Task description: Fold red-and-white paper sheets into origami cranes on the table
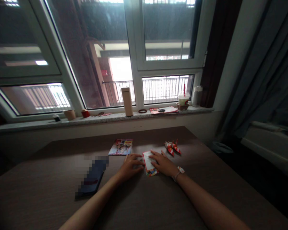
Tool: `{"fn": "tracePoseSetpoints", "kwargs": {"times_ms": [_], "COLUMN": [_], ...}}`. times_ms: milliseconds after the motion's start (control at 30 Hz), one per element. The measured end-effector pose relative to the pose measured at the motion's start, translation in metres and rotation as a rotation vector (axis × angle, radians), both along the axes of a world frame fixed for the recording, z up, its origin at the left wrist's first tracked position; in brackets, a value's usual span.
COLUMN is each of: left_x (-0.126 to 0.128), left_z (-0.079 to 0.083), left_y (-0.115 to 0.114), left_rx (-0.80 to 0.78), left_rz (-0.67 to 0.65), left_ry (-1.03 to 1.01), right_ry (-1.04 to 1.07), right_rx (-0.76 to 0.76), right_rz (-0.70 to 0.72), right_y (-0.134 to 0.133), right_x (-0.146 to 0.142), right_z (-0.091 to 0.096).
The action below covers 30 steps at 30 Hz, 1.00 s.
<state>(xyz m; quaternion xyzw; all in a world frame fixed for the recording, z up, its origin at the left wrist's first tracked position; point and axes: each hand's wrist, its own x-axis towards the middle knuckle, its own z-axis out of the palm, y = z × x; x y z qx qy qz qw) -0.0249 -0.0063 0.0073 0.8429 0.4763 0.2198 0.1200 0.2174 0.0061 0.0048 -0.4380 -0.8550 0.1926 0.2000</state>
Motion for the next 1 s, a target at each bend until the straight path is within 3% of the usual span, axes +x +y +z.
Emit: {"fn": "tracePoseSetpoints", "kwargs": {"times_ms": [167,1000], "left_x": [0.0020,0.0081], "left_z": [0.0002,0.0042], "left_y": [-0.0016,-0.0003], "left_rx": [0.014,-0.003], "left_rz": [0.112,0.249], "left_ry": [0.043,0.180], "right_ry": [-0.031,-0.062], "right_rx": [0.009,0.027], "right_rz": [-0.022,-0.037], "right_y": [0.0004,-0.0012], "right_x": [-0.0020,-0.0042], "right_z": [-0.0005,0.0001]}}
